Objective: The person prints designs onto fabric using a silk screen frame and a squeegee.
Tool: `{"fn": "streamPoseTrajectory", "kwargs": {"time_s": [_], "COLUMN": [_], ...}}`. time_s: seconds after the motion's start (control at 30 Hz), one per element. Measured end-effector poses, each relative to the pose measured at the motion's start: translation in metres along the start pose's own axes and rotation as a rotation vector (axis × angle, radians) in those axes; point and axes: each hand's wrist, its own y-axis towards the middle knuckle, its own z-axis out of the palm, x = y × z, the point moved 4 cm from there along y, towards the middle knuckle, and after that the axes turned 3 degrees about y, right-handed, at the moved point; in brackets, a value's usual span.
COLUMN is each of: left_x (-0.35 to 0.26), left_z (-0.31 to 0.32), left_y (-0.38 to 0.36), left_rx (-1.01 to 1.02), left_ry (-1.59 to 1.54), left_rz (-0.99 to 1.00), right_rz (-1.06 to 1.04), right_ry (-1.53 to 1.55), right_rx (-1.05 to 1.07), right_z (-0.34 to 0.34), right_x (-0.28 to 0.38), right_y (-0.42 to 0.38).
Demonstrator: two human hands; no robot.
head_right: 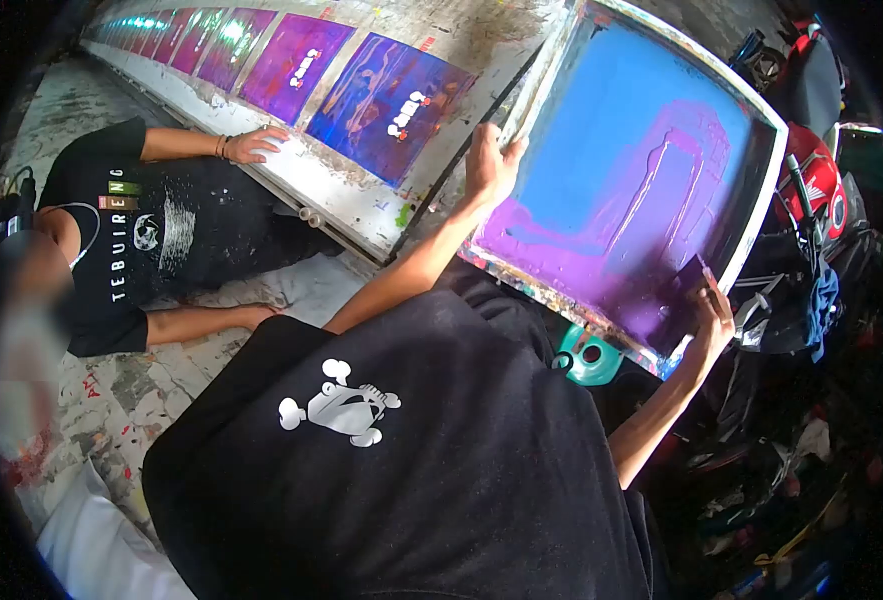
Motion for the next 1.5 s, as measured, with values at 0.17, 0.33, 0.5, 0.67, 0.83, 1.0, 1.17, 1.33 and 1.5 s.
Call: {"fn": "streamPoseTrajectory", "kwargs": {"time_s": [0.17, 0.33, 0.5, 0.67, 0.83, 1.0, 1.17, 1.33, 1.5], "left_x": [-0.041, -0.072, -0.089, -0.152, -0.204, -0.222, -0.257, -0.295, -0.263], "left_z": [0.018, 0.05, 0.097, 0.128, 0.179, 0.273, 0.333, 0.317, 0.292], "left_y": [0.073, 0.182, 0.298, 0.408, 0.505, 0.577, 0.68, 0.751, 0.803], "left_rx": [-0.109, -0.195, -0.197, -0.235, -0.2, -0.176, -0.251, -0.38, -0.486], "left_ry": [-0.001, 0.021, -0.076, -0.131, -0.173, -0.243, -0.366, -0.29, -0.314], "left_rz": [-0.006, -0.063, -0.058, 0.047, 0.069, 0.01, -0.111, -0.143, -0.334], "right_rz": [-0.13, -0.207, -0.221, -0.263, -0.292, -0.27, -0.322, -0.287, -0.253], "right_ry": [0.099, 0.164, 0.065, 0.175, 0.213, 0.256, 0.18, 0.242, 0.366], "right_rx": [0.111, 0.171, 0.031, -0.008, 0.02, 0.003, 0.105, 0.243, 0.504], "right_z": [0.017, 0.055, 0.097, 0.117, 0.124, 0.121, 0.145, 0.212, 0.316], "right_x": [0.048, 0.125, 0.192, 0.257, 0.312, 0.325, 0.402, 0.484, 0.528], "right_y": [0.094, 0.217, 0.295, 0.396, 0.499, 0.608, 0.721, 0.811, 0.91]}}
